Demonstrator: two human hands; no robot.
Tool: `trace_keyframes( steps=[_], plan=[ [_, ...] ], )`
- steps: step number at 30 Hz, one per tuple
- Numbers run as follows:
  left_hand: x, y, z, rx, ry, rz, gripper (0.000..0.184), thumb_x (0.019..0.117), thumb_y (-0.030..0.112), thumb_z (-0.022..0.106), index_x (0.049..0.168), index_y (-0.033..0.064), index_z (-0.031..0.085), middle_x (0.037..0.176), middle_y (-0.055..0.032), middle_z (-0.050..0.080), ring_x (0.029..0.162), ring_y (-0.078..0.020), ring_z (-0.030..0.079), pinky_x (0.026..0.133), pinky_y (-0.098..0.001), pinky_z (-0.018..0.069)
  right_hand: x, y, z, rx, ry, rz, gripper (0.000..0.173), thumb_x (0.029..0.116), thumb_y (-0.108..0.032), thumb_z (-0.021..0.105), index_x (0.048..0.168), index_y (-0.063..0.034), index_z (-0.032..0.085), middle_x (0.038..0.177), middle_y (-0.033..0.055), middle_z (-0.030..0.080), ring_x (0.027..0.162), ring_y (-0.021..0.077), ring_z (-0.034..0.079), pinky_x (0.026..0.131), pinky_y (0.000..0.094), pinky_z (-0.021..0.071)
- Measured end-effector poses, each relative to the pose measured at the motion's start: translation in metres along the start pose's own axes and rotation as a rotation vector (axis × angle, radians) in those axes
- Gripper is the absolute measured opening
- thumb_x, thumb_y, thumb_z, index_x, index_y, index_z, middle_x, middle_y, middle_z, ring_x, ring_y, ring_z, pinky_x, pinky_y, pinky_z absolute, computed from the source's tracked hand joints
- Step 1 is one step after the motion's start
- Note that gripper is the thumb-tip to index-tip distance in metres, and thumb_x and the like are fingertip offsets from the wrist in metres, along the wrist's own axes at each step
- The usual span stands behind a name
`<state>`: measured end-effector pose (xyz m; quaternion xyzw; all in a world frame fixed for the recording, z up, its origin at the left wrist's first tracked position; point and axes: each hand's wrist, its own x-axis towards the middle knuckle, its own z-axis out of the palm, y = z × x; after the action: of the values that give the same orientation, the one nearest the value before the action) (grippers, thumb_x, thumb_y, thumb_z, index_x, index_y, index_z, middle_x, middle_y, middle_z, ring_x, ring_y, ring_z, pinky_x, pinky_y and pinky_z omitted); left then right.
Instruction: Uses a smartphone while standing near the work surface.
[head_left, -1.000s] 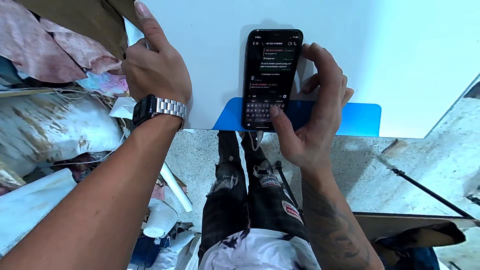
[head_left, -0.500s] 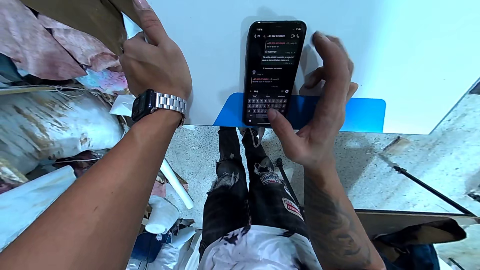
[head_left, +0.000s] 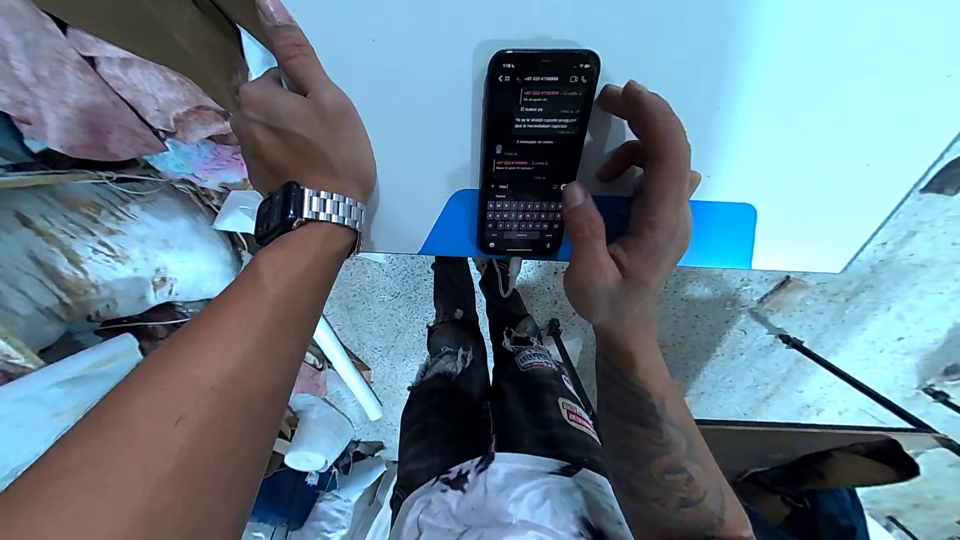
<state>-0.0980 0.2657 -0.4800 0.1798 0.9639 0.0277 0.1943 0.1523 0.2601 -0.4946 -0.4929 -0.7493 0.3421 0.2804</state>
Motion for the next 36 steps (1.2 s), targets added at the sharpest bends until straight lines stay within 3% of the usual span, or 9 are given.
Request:
trace_keyframes(
  steps=[11, 16, 20, 23, 26, 29, 32, 36],
  plan=[
    [0.0023, -0.003, -0.0017, 0.024, -0.021, 0.011, 0.077, 0.1058, 0.066, 0.015, 0.087, 0.0104, 0.064, 0.088, -0.008, 0.067, 0.092, -0.0236, 0.068, 0.078, -0.051, 0.0507, 0.0006, -0.005, 0.0036, -0.021, 0.037, 0.051, 0.058, 0.0939, -0.022, 0.06, 0.147, -0.0019, 0.049, 0.134, 0.0093, 0.064, 0.101, 0.018, 0.058, 0.084, 0.0459, 0.0385],
    [-0.0006, -0.0015, 0.0007, -0.016, 0.001, 0.012, 0.084, 0.1028, 0.072, 0.013, 0.094, 0.0076, 0.067, 0.1, -0.0119, 0.069, 0.102, -0.0262, 0.067, 0.087, -0.0542, 0.0504, 0.0039, -0.0039, -0.0033, 0.186, 0.094, 0.093, 0.048, 0.1065, -0.027, 0.039, 0.144, -0.0001, 0.053, 0.127, 0.0106, 0.068, 0.099, 0.0173, 0.061, 0.087, 0.0457, 0.0433],
    [-0.0015, -0.0019, -0.0015, -0.025, -0.001, 0.032, 0.086, 0.1032, 0.071, 0.011, 0.085, 0.0044, 0.061, 0.087, -0.0159, 0.066, 0.091, -0.0314, 0.068, 0.078, -0.0579, 0.0502, 0.0029, -0.0026, -0.0054, 0.427, 0.214, 0.079, 0.045, 0.1094, -0.022, 0.036, 0.137, 0.0084, 0.053, 0.125, 0.0188, 0.068, 0.097, 0.0206, 0.066, 0.083, 0.0375, 0.0559],
    [0.0003, -0.0019, 0.0014, -0.034, 0.023, 0.018, 0.084, 0.1034, 0.071, 0.012, 0.084, 0.0058, 0.061, 0.085, -0.0159, 0.066, 0.088, -0.0324, 0.068, 0.075, -0.0581, 0.0502, 0.0002, -0.001, -0.0032, 0.346, 0.205, 0.08, 0.045, 0.1019, -0.02, 0.053, 0.138, 0.0055, 0.053, 0.124, 0.0157, 0.069, 0.093, 0.0185, 0.065, 0.077, 0.0358, 0.0548],
    [0.0008, -0.0038, 0.0032, -0.024, 0.023, 0.02, 0.084, 0.1037, 0.07, 0.011, 0.083, 0.0065, 0.062, 0.085, -0.0161, 0.067, 0.09, -0.0332, 0.068, 0.075, -0.0586, 0.0503, -0.0029, -0.0014, -0.0026, 0.137, 0.097, 0.064, 0.068, 0.0878, -0.034, 0.067, 0.146, -0.0031, 0.05, 0.133, 0.0105, 0.064, 0.098, 0.0188, 0.059, 0.083, 0.045, 0.0429],
    [-0.0008, -0.0027, 0.0012, -0.01, -0.012, 0.022, 0.087, 0.1036, 0.07, 0.012, 0.091, 0.0038, 0.067, 0.093, -0.0199, 0.069, 0.095, -0.036, 0.069, 0.079, -0.062, 0.0508, -0.0034, -0.0025, -0.0032, 0.074, 0.047, 0.039, 0.087, 0.0811, -0.042, 0.071, 0.154, -0.0047, 0.042, 0.151, 0.0164, 0.047, 0.105, 0.0215, 0.057, 0.082, 0.0454, 0.0439],
    [-0.0026, -0.0019, 0.0061, -0.026, 0.009, 0.028, 0.085, 0.1027, 0.072, 0.011, 0.086, 0.0054, 0.061, 0.088, -0.0169, 0.067, 0.091, -0.0325, 0.068, 0.077, -0.0592, 0.0496, -0.0022, -0.0014, -0.0053, 0.038, 0.036, 0.017, 0.09, 0.079, -0.043, 0.073, 0.154, -0.0054, 0.041, 0.152, 0.0162, 0.047, 0.106, 0.0211, 0.057, 0.082, 0.0461, 0.0428],
    [-0.0011, -0.0017, 0.0044, -0.016, 0.027, 0.014, 0.087, 0.1028, 0.072, 0.014, 0.093, 0.0023, 0.064, 0.095, -0.0198, 0.068, 0.099, -0.0351, 0.068, 0.083, -0.0605, 0.0498, -0.0002, -0.0075, 0.0005, -0.045, 0.012, 0.03, 0.093, 0.0761, -0.049, 0.076, 0.153, -0.008, 0.044, 0.152, 0.0129, 0.048, 0.111, 0.0202, 0.057, 0.089, 0.0487, 0.041]
  ],
)
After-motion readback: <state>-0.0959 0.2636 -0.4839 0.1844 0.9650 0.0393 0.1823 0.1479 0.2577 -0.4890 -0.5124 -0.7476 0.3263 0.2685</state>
